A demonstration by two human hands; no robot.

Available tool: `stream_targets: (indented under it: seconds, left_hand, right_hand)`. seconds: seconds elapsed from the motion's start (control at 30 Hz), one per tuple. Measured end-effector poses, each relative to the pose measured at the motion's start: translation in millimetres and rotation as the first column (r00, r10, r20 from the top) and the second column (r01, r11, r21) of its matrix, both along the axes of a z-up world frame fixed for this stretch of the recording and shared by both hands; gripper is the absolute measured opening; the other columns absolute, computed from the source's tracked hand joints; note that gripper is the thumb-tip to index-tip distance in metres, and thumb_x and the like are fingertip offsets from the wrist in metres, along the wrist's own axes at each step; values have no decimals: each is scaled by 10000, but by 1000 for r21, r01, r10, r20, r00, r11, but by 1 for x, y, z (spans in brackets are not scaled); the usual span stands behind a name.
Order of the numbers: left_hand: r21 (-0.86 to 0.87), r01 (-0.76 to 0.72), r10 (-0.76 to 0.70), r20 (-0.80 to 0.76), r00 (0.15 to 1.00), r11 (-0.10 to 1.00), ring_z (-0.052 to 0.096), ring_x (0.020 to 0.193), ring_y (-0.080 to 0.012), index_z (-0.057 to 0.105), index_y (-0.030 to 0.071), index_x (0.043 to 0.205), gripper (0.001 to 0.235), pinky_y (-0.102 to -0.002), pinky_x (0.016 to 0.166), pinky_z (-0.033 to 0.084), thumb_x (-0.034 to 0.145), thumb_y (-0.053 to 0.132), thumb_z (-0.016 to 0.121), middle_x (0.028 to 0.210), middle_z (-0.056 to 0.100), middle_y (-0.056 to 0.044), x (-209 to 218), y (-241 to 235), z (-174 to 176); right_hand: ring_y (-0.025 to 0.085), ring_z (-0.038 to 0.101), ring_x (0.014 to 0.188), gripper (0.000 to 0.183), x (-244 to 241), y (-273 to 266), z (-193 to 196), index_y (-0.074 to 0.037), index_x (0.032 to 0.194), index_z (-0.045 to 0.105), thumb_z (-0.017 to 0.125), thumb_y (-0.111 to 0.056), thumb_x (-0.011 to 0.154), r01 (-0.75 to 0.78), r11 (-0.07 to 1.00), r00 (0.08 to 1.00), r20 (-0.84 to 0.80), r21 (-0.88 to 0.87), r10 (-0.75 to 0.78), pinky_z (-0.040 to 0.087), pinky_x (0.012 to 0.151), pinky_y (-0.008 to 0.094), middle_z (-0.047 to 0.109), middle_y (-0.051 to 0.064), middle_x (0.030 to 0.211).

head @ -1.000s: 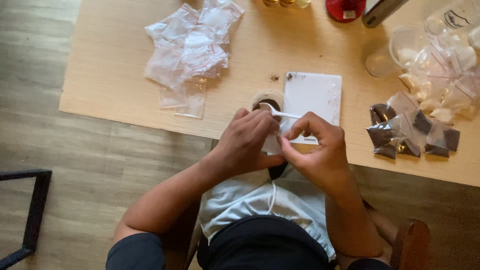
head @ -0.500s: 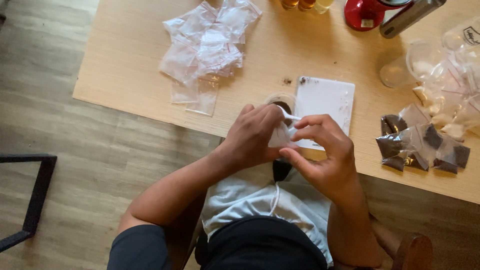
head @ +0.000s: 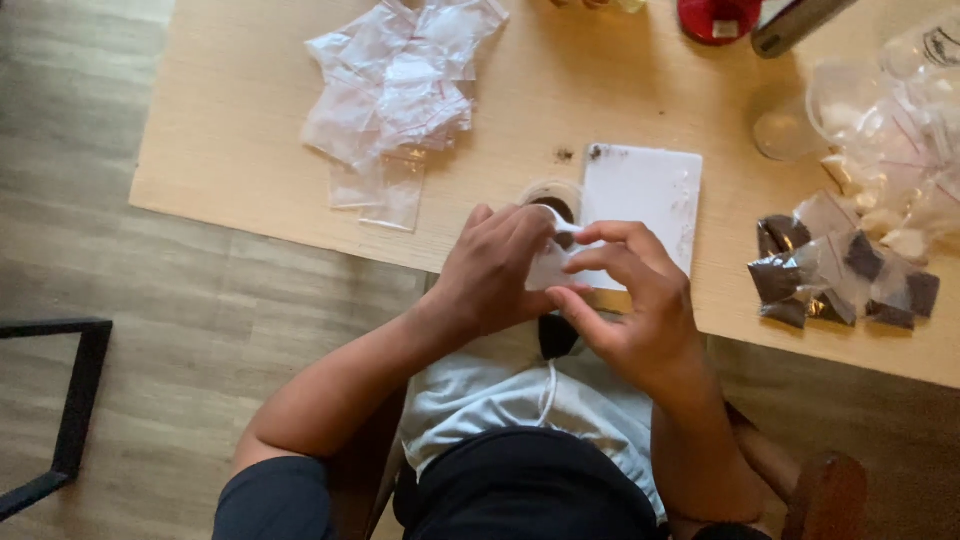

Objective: The person scoops a brown powder from a plastic container using a white plastic spoon and transfers it into small clear plastic bags. They place the filled bags onto a digital scale to measure the weight and then seal them.

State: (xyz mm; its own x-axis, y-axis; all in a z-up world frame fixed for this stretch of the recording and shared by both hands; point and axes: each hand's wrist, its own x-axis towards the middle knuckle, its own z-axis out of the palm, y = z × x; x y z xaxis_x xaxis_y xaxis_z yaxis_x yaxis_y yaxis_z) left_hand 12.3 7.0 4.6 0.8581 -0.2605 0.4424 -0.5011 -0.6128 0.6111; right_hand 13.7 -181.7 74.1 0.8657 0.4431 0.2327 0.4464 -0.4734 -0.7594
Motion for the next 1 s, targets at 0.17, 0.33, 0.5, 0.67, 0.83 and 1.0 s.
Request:
stream_targets:
  seconds: [0.17, 0.33, 0.5, 0.67, 0.83, 1.0]
  left_hand:
    - [-19, -14, 15, 49, 999, 1000, 620, 736, -270, 530, 144, 1005, 560, -399, 622, 421, 730, 522, 838, 819, 565, -32, -2, 2, -9]
    - [-6, -37, 37, 94, 995, 999, 607, 714, -275, 549, 133, 1001, 467, -396, 614, 409, 731, 420, 798, 802, 547, -35, -2, 1, -4]
    - [10, -124, 122, 109, 987, 992, 599, 679, -263, 553, 143, 1004, 437, -379, 604, 372, 621, 221, 747, 783, 541, -24, -5, -6, 5]
    - [-19, -88, 90, 125, 988, 996, 577, 650, -286, 577, 104, 967, 425, -388, 611, 382, 593, 215, 747, 751, 556, -53, -6, 4, -2]
    - [-109, -58, 69, 103, 992, 992, 569, 663, -263, 599, 116, 980, 405, -356, 653, 420, 608, 218, 722, 762, 570, -35, -10, 9, -4]
    - [-311, -48, 51, 2, 999, 949, 549, 688, -255, 541, 101, 958, 446, -389, 685, 428, 806, 451, 772, 788, 529, -57, -7, 24, -14]
  right_hand:
    - [403, 691, 1103, 193, -1, 2, 7, -148, 980, 734, 852, -159, 827, -19, 1000, 998, -65, 20, 20, 544, 918, 531, 672, 125, 1144]
    - [407, 683, 1095, 154, 3, 4, 4, -141, 972, 746, 828, -156, 843, -48, 999, 994, -99, 18, 49, 550, 910, 536, 672, 144, 1147]
    - [403, 673, 1033, 92, 2, 4, -8, -121, 918, 768, 819, -102, 843, -45, 999, 998, -52, -31, 43, 558, 854, 534, 674, 143, 1131]
    - [354, 675, 960, 53, 2, 16, -7, -119, 834, 746, 791, -95, 850, -42, 998, 999, -27, 54, 43, 551, 795, 479, 656, 112, 1140]
    - [354, 700, 928, 38, 0, 21, -8, -114, 833, 767, 801, -97, 840, -34, 987, 997, -67, 159, 45, 570, 821, 469, 660, 151, 1122]
    - [219, 546, 876, 511, 5, -10, -21, -70, 1194, 635, 811, -406, 852, 143, 924, 984, 53, 355, -173, 468, 762, 344, 591, 132, 1111]
